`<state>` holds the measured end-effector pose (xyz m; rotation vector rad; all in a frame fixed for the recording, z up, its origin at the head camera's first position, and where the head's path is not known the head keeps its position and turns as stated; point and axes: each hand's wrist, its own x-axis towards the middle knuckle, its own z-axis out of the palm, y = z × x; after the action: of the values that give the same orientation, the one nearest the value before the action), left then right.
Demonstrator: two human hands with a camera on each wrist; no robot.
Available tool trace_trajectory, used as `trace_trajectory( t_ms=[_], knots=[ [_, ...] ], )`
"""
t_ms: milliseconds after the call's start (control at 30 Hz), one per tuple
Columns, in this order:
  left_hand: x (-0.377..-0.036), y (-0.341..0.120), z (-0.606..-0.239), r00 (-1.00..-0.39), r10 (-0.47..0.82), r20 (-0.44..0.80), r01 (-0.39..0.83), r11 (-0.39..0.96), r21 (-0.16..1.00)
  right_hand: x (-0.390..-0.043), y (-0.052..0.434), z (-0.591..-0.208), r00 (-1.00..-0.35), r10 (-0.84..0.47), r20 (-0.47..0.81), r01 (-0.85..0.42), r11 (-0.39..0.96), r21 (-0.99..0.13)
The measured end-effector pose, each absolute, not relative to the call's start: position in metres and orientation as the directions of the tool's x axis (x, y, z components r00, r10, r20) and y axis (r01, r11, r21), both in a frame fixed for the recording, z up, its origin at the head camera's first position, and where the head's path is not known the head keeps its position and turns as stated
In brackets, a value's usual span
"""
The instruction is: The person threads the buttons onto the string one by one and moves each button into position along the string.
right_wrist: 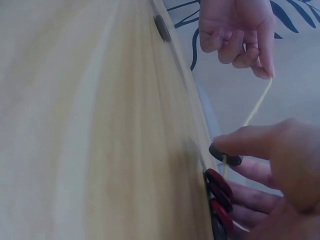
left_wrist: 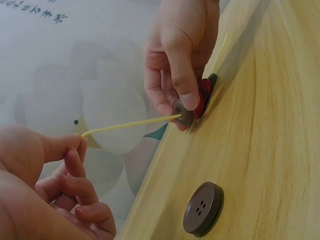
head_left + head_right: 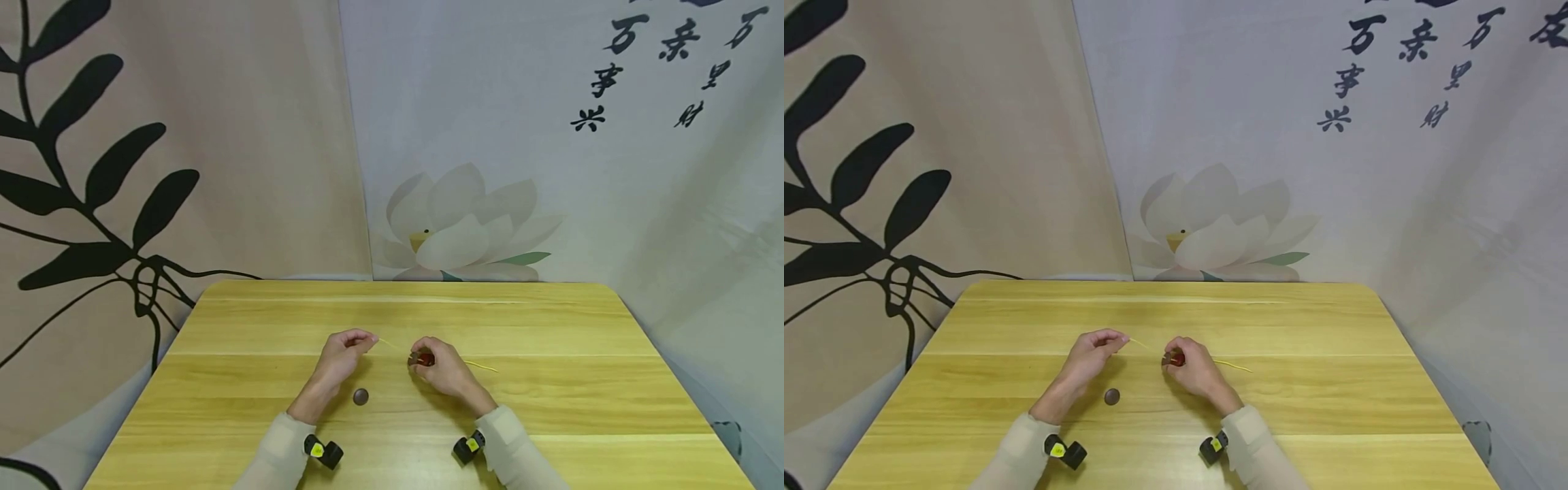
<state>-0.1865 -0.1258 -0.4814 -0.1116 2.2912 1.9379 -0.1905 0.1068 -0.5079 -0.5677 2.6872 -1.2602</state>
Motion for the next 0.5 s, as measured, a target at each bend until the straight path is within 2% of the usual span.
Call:
trace_trajectory(
  t_ms=[500],
  knots=[
    [-0.1863,-0.1282,-0.4793,-0.987,0.044,-0.153,-0.145,0.157,0.977,-0.1949,0.1100,-0.5116,-0.926,-0.370,0.078,-0.310,0.624,-0.717]
  ],
)
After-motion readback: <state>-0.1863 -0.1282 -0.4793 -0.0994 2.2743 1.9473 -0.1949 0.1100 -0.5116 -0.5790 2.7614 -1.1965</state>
